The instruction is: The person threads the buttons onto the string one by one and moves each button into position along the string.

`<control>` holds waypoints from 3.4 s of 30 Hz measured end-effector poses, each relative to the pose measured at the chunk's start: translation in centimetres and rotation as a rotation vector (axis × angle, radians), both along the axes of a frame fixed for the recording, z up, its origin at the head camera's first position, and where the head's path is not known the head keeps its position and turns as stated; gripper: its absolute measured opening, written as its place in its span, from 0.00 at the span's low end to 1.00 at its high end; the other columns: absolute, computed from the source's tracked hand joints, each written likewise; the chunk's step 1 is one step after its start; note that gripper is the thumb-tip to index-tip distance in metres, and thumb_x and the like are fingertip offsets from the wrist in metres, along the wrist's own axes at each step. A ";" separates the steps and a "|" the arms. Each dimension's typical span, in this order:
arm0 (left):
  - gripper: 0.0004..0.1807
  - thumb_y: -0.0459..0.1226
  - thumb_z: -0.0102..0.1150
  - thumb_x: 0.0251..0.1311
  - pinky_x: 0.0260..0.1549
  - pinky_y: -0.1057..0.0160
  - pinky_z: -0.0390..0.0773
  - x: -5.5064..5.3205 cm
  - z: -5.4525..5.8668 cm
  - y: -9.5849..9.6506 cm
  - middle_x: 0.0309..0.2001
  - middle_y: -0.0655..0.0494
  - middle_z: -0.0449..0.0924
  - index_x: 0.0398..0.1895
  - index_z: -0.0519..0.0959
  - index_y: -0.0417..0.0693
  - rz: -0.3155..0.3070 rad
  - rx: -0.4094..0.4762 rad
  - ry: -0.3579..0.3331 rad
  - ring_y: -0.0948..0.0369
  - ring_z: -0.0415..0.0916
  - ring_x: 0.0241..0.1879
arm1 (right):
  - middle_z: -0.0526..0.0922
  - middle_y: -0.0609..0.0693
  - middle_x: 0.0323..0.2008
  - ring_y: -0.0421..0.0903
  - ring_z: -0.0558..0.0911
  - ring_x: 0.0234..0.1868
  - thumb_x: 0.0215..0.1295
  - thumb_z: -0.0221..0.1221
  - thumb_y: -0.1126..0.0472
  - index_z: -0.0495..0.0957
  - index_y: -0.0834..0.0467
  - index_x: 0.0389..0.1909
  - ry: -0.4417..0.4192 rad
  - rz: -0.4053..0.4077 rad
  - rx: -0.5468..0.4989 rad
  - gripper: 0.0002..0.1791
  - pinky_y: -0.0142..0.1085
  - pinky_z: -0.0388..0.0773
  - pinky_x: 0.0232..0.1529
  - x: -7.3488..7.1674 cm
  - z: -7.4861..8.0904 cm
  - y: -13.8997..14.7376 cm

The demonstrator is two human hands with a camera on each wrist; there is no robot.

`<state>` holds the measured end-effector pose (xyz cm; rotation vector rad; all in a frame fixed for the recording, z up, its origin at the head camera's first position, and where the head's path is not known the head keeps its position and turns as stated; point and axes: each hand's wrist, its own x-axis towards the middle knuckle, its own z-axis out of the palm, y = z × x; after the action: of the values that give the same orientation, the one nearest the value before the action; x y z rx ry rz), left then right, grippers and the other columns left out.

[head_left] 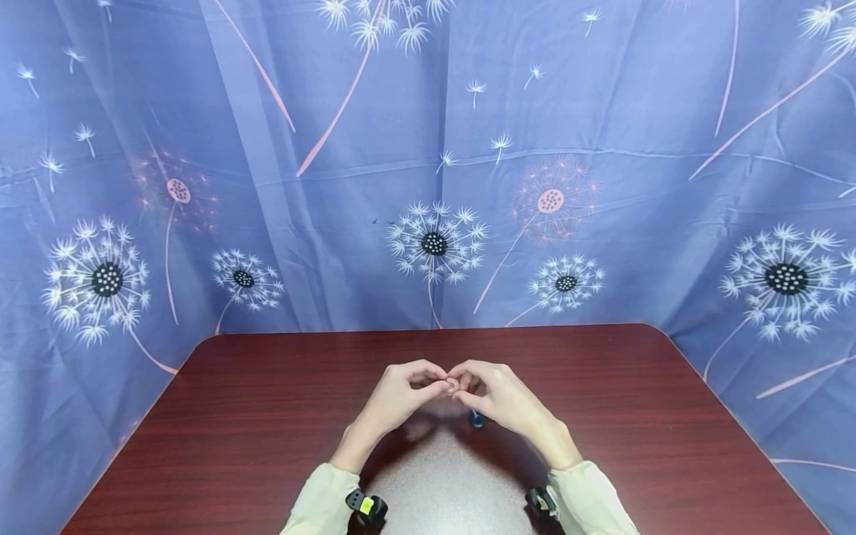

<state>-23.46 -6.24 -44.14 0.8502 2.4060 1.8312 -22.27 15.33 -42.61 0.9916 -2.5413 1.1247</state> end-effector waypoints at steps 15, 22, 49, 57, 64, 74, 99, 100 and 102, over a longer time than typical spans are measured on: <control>0.02 0.40 0.69 0.59 0.29 0.70 0.80 0.0 -0.4 0.3 0.26 0.60 0.87 0.33 0.85 0.55 0.054 -0.014 0.121 0.55 0.86 0.28 | 0.82 0.38 0.28 0.31 0.80 0.31 0.61 0.67 0.63 0.82 0.51 0.42 -0.066 -0.017 -0.036 0.10 0.33 0.83 0.39 0.0 -0.1 -0.3; 0.04 0.40 0.69 0.59 0.31 0.68 0.81 0.0 -0.2 0.4 0.30 0.59 0.88 0.36 0.84 0.54 0.067 0.012 0.093 0.63 0.86 0.30 | 0.81 0.39 0.29 0.32 0.79 0.32 0.61 0.68 0.62 0.81 0.53 0.46 -0.077 -0.015 -0.040 0.13 0.37 0.83 0.39 0.1 0.1 -0.5; 0.03 0.42 0.65 0.63 0.28 0.68 0.77 -0.3 -0.1 -0.5 0.24 0.63 0.83 0.34 0.80 0.57 0.020 -0.144 -0.001 0.54 0.84 0.28 | 0.80 0.34 0.26 0.29 0.78 0.28 0.65 0.65 0.56 0.82 0.48 0.49 -0.044 -0.065 0.114 0.12 0.28 0.77 0.32 0.2 0.0 -0.1; 0.02 0.41 0.63 0.63 0.27 0.67 0.79 0.1 0.1 -0.8 0.22 0.60 0.83 0.34 0.81 0.54 0.012 -0.131 -0.041 0.47 0.84 0.25 | 0.79 0.33 0.24 0.30 0.76 0.24 0.67 0.63 0.54 0.82 0.52 0.53 -0.069 -0.056 0.182 0.16 0.27 0.75 0.30 0.3 0.1 0.0; 0.02 0.40 0.62 0.64 0.25 0.63 0.80 0.2 0.3 -0.8 0.20 0.58 0.83 0.35 0.82 0.54 0.003 -0.129 -0.030 0.48 0.83 0.23 | 0.76 0.31 0.22 0.28 0.73 0.22 0.67 0.63 0.53 0.82 0.48 0.53 -0.055 -0.041 0.261 0.15 0.27 0.72 0.29 0.3 -0.1 0.3; 0.03 0.39 0.61 0.65 0.30 0.48 0.84 0.1 0.2 -0.8 0.20 0.56 0.83 0.37 0.82 0.52 -0.015 -0.093 -0.057 0.44 0.83 0.24 | 0.80 0.32 0.24 0.28 0.74 0.23 0.66 0.63 0.55 0.83 0.52 0.52 -0.125 -0.015 0.303 0.15 0.28 0.73 0.30 0.1 -0.5 0.5; 0.02 0.42 0.62 0.66 0.31 0.47 0.84 0.0 -0.1 -0.6 0.21 0.57 0.82 0.38 0.81 0.57 -0.058 -0.119 -0.057 0.42 0.83 0.26 | 0.79 0.35 0.21 0.31 0.73 0.21 0.64 0.65 0.53 0.85 0.47 0.42 -0.277 0.002 0.416 0.07 0.32 0.71 0.26 0.4 -1.2 0.9; 0.02 0.42 0.62 0.66 0.31 0.47 0.84 0.0 -0.1 -0.6 0.21 0.57 0.82 0.38 0.81 0.57 -0.061 -0.121 -0.056 0.42 0.83 0.26 | 0.79 0.35 0.20 0.31 0.73 0.21 0.64 0.65 0.53 0.85 0.47 0.42 -0.279 0.004 0.414 0.08 0.32 0.71 0.26 0.4 -1.3 0.9; 0.02 0.42 0.62 0.66 0.31 0.47 0.84 0.0 0.0 -0.6 0.21 0.58 0.82 0.38 0.81 0.57 -0.062 -0.128 -0.056 0.43 0.83 0.26 | 0.79 0.36 0.21 0.32 0.73 0.21 0.64 0.65 0.53 0.85 0.48 0.43 -0.282 0.004 0.413 0.08 0.32 0.71 0.27 0.4 -1.3 0.9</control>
<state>-23.47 -6.83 -44.18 0.8418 2.4031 1.6376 -21.92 16.20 -43.94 0.9789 -3.0851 0.8013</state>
